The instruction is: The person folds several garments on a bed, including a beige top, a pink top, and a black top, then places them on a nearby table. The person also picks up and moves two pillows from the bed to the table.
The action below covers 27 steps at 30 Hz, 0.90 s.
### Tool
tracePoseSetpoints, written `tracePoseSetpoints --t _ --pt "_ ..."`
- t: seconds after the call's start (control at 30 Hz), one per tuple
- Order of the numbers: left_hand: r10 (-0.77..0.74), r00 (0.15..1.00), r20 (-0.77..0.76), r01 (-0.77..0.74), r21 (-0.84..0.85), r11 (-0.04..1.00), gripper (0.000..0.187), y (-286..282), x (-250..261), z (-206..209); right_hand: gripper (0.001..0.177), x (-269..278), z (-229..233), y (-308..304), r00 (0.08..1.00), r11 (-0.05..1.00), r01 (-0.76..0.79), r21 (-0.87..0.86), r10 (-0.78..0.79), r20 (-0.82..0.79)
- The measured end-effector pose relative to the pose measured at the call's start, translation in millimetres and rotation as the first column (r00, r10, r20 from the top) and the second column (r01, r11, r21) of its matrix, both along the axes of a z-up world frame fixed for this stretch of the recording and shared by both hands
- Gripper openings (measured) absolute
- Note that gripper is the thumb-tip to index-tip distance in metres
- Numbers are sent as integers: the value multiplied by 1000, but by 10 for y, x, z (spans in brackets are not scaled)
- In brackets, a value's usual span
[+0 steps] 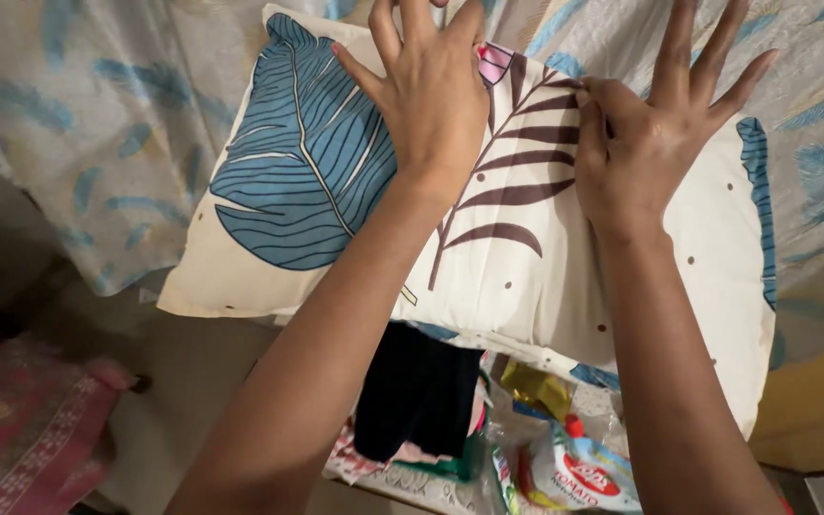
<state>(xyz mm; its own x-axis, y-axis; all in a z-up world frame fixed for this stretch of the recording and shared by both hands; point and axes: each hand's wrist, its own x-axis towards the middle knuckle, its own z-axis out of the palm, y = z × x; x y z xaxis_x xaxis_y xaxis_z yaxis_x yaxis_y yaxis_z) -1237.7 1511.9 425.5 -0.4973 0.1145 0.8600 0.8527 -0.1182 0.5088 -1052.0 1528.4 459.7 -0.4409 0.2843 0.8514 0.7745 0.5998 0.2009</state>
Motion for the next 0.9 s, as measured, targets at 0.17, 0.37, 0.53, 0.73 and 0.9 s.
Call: tracePoseSetpoints --t 0.17,0.37,0.53,0.73,0.9 --pt "-142 988 59 147 -78 986 14 448 178 -16 9 183 -104 523 999 1000 27 -8 -27 -17" --pt "-226 972 68 232 -97 968 15 816 293 -45 8 384 -247 999 998 998 57 -4 -57 -9" --pt "-320 943 94 331 -132 934 14 1070 383 -60 10 490 -382 1280 995 995 98 19 -98 -34" --pt "-403 909 108 417 -184 890 12 1260 512 -189 7 581 -554 1353 982 985 166 -39 -169 -90" --pt "-406 908 105 419 -259 870 14 1425 628 -392 8 597 -713 1365 955 951 260 -166 -279 -102"
